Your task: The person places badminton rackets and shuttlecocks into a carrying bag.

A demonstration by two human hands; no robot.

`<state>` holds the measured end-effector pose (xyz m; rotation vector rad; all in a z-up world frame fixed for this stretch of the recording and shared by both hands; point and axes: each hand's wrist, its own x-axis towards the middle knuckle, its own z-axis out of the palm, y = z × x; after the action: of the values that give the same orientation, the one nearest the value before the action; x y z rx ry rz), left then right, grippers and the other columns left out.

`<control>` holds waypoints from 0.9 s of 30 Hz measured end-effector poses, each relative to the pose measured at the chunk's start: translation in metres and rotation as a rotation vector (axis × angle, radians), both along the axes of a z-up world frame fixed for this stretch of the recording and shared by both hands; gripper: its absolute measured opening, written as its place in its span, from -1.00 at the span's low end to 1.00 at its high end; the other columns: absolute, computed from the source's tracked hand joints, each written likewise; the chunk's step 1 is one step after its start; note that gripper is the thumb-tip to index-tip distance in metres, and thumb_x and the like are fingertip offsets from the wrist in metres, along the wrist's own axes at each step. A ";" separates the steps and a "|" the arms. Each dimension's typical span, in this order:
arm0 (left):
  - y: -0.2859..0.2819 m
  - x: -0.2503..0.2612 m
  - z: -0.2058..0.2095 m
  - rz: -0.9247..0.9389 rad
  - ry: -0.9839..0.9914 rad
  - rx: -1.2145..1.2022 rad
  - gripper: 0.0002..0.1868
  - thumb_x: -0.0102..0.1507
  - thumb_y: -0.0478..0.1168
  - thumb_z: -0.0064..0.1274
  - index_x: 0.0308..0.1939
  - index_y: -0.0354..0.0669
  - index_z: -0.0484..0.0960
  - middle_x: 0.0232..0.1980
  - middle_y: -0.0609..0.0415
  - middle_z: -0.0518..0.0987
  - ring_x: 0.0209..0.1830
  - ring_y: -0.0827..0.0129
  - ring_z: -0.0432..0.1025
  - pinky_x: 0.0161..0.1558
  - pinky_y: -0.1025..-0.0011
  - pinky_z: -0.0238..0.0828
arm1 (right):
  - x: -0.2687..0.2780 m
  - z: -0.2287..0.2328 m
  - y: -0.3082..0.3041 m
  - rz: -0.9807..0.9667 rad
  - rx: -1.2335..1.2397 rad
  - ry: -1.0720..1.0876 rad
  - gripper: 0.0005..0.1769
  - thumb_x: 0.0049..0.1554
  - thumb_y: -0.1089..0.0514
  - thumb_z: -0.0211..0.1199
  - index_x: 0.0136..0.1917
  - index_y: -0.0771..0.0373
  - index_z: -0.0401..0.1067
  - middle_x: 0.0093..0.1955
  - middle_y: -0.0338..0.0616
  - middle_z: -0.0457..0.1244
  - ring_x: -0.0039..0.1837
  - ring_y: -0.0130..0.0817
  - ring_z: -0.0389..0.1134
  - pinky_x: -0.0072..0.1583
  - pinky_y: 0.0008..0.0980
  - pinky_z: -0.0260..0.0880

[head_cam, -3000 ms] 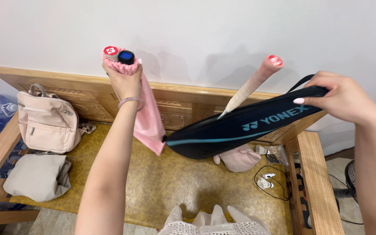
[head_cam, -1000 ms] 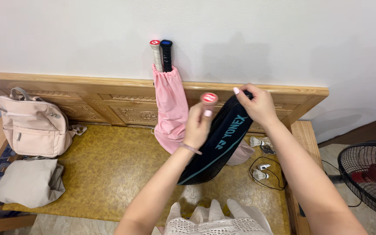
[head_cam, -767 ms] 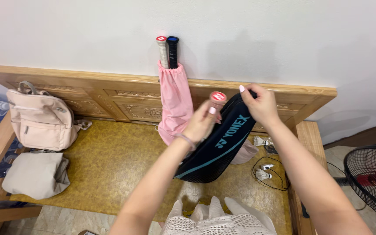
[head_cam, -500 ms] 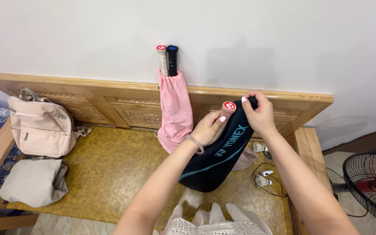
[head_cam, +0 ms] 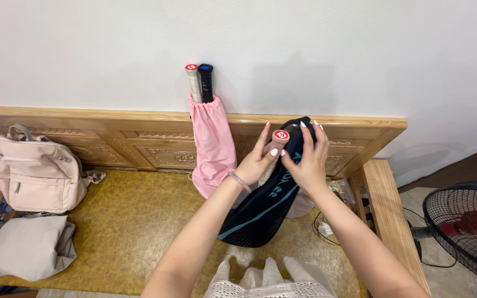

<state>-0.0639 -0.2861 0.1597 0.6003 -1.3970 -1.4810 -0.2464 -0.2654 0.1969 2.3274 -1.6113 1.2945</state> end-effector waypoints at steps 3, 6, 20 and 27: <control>-0.001 0.002 -0.004 0.034 -0.073 -0.047 -0.16 0.45 -0.10 -0.04 0.67 -0.11 -0.20 0.63 -0.21 0.17 0.63 0.18 0.10 0.53 0.31 0.07 | 0.004 0.016 -0.001 0.014 0.192 -0.001 0.09 -0.08 -0.01 0.48 0.59 0.15 0.02 0.62 0.26 -0.18 0.62 0.34 -0.16 0.48 0.23 -0.03; -0.002 0.010 -0.003 0.059 -0.105 -0.074 -0.12 0.42 -0.09 0.00 0.66 -0.13 -0.20 0.62 -0.22 0.16 0.64 0.18 0.06 0.52 0.28 0.05 | 0.005 0.033 -0.007 0.059 0.321 -0.013 0.07 -0.08 -0.03 0.50 0.58 0.00 0.02 0.66 0.21 -0.22 0.63 0.33 -0.11 0.48 0.17 0.08; 0.017 0.010 0.000 0.270 -0.393 -0.051 -0.33 0.36 -0.12 0.10 0.53 -0.20 0.31 0.29 -0.09 0.53 0.24 0.20 0.42 0.31 0.32 0.33 | -0.018 0.011 -0.033 0.421 0.462 -0.308 -0.62 0.05 0.26 0.26 0.10 0.15 0.19 0.49 0.14 -0.11 0.57 0.08 -0.03 0.46 -0.07 0.09; 0.045 0.000 0.000 0.499 -0.537 -0.436 -0.34 0.42 -0.18 -0.04 0.58 -0.24 0.15 0.31 -0.24 0.45 0.29 -0.10 0.34 0.32 0.17 0.25 | -0.008 0.016 -0.011 0.438 0.391 -0.264 -0.53 0.11 0.16 0.37 0.17 0.16 0.18 0.54 0.16 -0.12 0.62 0.07 -0.06 0.50 -0.05 0.07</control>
<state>-0.0638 -0.2412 0.1597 1.0166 -1.7444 -0.6077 -0.2541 -0.2762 0.2126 2.9898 -1.6012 1.5351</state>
